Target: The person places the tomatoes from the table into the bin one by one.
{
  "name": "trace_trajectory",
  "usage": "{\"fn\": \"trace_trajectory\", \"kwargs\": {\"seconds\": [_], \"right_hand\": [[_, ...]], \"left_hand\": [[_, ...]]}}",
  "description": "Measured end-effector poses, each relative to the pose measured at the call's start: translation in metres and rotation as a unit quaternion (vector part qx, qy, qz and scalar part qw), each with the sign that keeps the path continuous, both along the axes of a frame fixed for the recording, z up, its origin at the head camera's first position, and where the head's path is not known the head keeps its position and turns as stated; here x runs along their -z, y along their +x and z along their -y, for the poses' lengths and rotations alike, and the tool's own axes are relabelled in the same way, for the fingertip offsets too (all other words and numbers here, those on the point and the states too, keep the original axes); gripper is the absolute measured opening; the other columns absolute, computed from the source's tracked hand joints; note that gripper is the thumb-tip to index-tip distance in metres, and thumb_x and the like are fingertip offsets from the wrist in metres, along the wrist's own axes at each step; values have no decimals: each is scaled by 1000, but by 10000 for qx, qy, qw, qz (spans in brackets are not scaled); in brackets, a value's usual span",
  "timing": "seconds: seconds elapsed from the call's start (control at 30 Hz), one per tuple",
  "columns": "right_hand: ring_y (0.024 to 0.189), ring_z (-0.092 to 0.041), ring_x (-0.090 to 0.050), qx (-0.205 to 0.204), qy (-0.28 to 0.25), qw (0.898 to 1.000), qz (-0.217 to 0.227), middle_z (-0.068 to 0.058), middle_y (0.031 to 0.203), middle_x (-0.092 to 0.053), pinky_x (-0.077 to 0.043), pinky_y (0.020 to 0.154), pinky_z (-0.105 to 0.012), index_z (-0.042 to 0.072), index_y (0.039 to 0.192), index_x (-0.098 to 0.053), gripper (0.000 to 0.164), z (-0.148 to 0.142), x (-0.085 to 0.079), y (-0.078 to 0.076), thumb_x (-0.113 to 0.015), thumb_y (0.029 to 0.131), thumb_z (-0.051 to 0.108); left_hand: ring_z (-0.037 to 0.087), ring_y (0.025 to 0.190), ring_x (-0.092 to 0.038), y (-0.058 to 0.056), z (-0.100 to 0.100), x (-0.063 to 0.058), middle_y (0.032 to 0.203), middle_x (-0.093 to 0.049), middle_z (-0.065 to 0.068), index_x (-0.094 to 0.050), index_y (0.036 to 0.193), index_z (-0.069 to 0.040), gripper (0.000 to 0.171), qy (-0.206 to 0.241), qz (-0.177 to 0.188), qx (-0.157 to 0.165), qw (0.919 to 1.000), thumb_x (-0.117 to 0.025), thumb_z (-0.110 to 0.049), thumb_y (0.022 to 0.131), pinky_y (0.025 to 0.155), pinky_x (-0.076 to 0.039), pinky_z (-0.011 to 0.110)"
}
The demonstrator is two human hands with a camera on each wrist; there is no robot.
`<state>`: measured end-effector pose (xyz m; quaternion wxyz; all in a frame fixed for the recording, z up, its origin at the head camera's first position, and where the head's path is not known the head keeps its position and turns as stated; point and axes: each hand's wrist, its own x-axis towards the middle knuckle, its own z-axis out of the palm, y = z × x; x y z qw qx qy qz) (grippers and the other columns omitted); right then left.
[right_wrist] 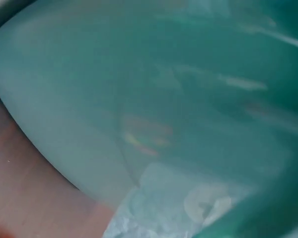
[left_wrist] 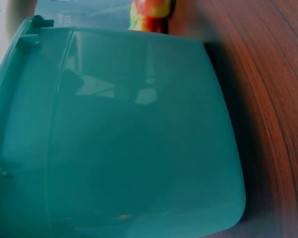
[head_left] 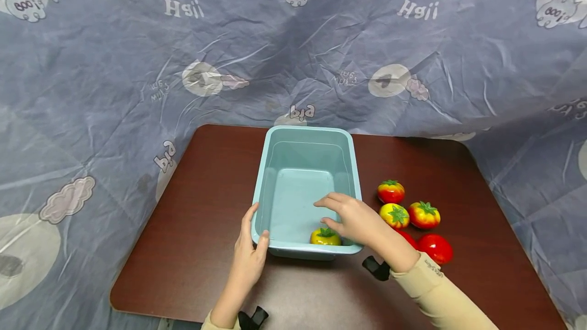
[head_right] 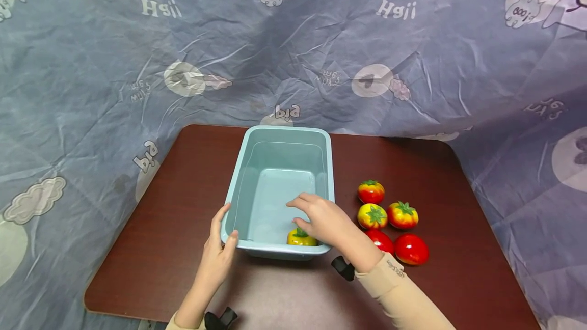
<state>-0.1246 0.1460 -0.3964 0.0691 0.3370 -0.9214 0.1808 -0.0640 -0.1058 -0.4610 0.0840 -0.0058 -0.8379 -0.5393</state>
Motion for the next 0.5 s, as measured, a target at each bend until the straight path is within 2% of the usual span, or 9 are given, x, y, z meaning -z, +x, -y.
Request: {"fn": "trace_trajectory", "kwargs": {"seconds": [0.13,0.23,0.4,0.5], "right_hand": [[95,-16,-68,20,-773,9955,-541,-1,105,-70,-58,78,-34,12,110,-71,34,-9,-5,-1,-82,78,14],[94,-16,-67,248,-1287,9890,-686,-2,104,-70,-58,78,-36,11,109,-72,33,-19,-11,-2,-82,77,11],[90,-12,-64,1049,-1914,9726,-800,-2,104,-71,-51,78,-13,9,109,-73,31,-42,-17,-1,-79,79,7],[92,-14,-63,1583,-2031,9621,-894,-4,105,-71,-41,83,-3,8,110,-73,29,-60,-15,-1,-77,81,6]], "left_hand": [[37,138,-43,0,0,2,154,-41,8,-31,152,-29,64,-84,4,-31,10000,-54,-15,94,100,-39,64],[38,137,-44,0,1,3,154,-41,7,-31,152,-29,63,-123,18,-52,9999,-55,-17,95,99,-39,65],[38,138,-44,1,1,2,154,-41,7,-31,152,-30,63,-122,51,-52,9999,-55,-18,95,99,-39,65],[37,138,-43,0,1,2,155,-41,7,-30,152,-30,63,-131,38,-34,9999,-55,-19,95,100,-39,65]]}}
